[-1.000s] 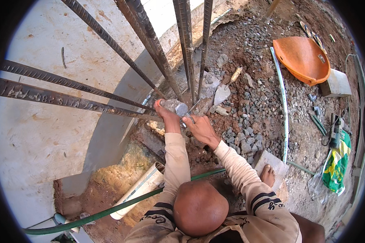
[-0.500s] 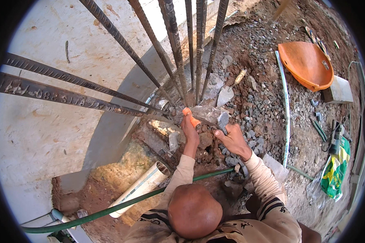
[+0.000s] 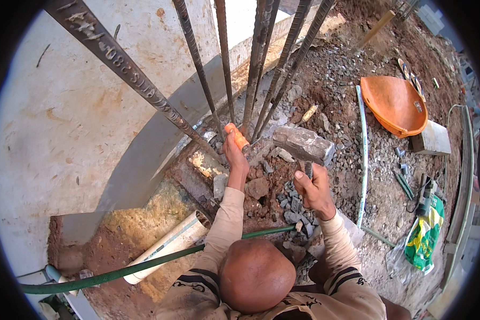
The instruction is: The person retrieves a hammer and a pipe from a bucket, then moves to a concrete area with rebar. They use a hammer to position a drill bit and then operate a rotary hammer drill to create a hole in the concrete.
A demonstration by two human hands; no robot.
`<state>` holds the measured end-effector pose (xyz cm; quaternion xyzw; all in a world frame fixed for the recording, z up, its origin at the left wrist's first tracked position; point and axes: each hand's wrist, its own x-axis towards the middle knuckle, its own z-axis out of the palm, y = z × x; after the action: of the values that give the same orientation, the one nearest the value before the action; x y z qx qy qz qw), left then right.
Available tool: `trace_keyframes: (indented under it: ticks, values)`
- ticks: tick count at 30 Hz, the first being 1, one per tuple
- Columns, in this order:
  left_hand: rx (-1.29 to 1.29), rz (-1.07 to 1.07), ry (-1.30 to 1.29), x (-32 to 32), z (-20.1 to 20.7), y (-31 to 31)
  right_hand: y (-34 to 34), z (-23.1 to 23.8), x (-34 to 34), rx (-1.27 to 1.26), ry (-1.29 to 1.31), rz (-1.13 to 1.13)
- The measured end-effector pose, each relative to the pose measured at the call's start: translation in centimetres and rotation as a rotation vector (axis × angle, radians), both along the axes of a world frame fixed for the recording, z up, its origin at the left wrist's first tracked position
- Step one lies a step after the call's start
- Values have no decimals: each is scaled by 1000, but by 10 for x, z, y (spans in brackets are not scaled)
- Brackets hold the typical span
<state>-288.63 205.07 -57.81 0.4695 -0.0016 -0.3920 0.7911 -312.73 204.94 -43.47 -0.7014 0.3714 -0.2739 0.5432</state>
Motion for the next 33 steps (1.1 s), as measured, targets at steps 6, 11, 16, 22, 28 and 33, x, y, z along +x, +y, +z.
trace_keyframes:
  ticks: [6,11,16,22,28,33]
  values:
    - [-11,-55,52,21,19,-29,14,21,15,122,-130,-57]
    - [-73,187,132,34,18,-49,31,23,35,169,-143,-83]
    - [-85,141,259,31,28,-60,36,-8,33,26,-30,-33]
    - [-79,58,179,41,29,-53,40,-21,76,40,28,-109]
    - [-218,31,253,30,61,-52,28,-31,117,-84,58,-78]
    - [-323,33,186,28,41,-67,2,-40,146,-213,203,-128]
